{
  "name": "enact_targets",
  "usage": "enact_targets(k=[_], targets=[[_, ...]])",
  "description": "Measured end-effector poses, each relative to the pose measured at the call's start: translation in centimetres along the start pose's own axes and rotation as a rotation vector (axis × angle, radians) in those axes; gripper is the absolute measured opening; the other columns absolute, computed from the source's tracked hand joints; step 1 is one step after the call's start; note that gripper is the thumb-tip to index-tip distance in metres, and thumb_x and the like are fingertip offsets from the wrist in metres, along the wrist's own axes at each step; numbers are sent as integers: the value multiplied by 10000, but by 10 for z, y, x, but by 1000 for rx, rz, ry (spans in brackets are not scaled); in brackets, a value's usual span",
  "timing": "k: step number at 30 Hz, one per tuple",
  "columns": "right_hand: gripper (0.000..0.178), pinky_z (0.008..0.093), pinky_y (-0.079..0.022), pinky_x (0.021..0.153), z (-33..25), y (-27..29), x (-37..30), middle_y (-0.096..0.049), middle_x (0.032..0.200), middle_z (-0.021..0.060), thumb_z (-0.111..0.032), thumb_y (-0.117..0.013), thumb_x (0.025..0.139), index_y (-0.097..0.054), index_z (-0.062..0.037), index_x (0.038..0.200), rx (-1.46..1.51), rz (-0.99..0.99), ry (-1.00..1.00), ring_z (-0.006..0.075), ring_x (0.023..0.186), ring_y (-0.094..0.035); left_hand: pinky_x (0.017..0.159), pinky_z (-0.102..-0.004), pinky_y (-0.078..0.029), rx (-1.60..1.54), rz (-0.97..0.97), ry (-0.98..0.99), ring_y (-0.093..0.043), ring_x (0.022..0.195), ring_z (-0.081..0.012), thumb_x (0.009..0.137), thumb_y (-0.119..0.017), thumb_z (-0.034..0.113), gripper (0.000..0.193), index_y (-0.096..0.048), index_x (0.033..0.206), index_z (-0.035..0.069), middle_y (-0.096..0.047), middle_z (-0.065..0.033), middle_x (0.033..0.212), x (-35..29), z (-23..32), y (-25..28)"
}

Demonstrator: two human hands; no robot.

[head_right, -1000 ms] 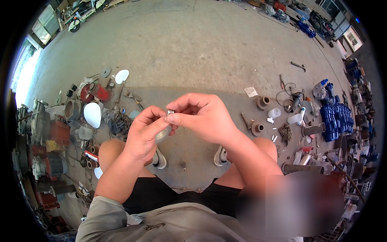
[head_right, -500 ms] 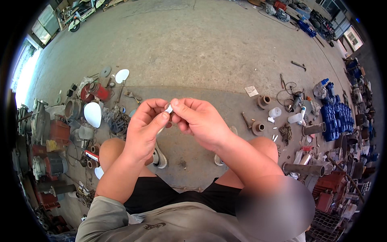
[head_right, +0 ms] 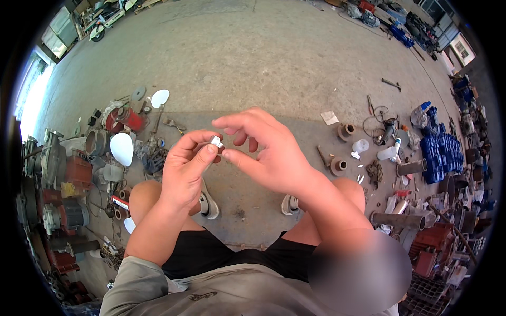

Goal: The person retrieves a white plastic spool from a shelf in a cluttered workshop. They remove a small white plastic ring from the spool and then proceed to a metal pump assembly on the floor. The person inserts the white ring into a bolt hole on the pump's flange.

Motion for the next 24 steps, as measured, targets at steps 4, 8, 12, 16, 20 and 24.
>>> enact_targets(k=[4,8,12,16,20,24], targets=[[355,316,-565,741,2,-8,-5,-675,958,38,-23,-853,838,-790,-141,1166,-122,-6,196,190,857,-684,858,-255,-506,4,-40,30,-622,1002,-85,1042,-738,108,184,-700,1201,25,-703,-26,1096,-2,-2,-5],[331,309,-573,699,10,-3,-7,-710,979,41,-3,-882,799,-811,-123,1100,-230,-55,182,195,846,-704,815,-231,-489,123,-113,91,-603,946,-60,1044,-745,144,194,-689,1189,29,-695,-14,1061,2,-6,-2],[297,304,-568,683,17,10,-4,-727,961,41,-4,-879,802,-818,-113,1071,-212,-91,134,194,827,-711,797,-248,-473,212,-179,145,-590,953,-77,1063,-721,205,221,-677,1180,24,-676,-13,1088,4,3,-3],[262,306,-576,696,16,22,-3,-730,951,51,-2,-873,808,-815,-90,1048,-233,-88,36,184,826,-720,772,-250,-420,451,-264,68,-513,905,-63,1087,-675,226,233,-640,1201,25,-598,26,1006,4,11,-2],[256,292,-585,735,9,28,-1,-743,943,49,28,-865,822,-801,-59,1054,-83,-105,-94,149,820,-721,860,-294,-461,529,-254,188,-552,991,-116,1071,-691,264,231,-654,1129,44,-613,-36,1039,3,18,2],[263,276,-592,774,22,19,-3,-760,963,47,67,-858,847,-756,-12,1076,462,-197,-440,112,865,-723,856,-288,-449,489,-291,0,-552,969,-113,1070,-664,189,154,-651,1084,36,-609,-25,1044,3,21,3]])
Point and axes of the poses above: each hand's wrist, its own x-axis towards the middle knuckle, its own y-axis out of the back of the hand, z = x × y, the point moved 2 cm from there along x, towards the middle knuckle
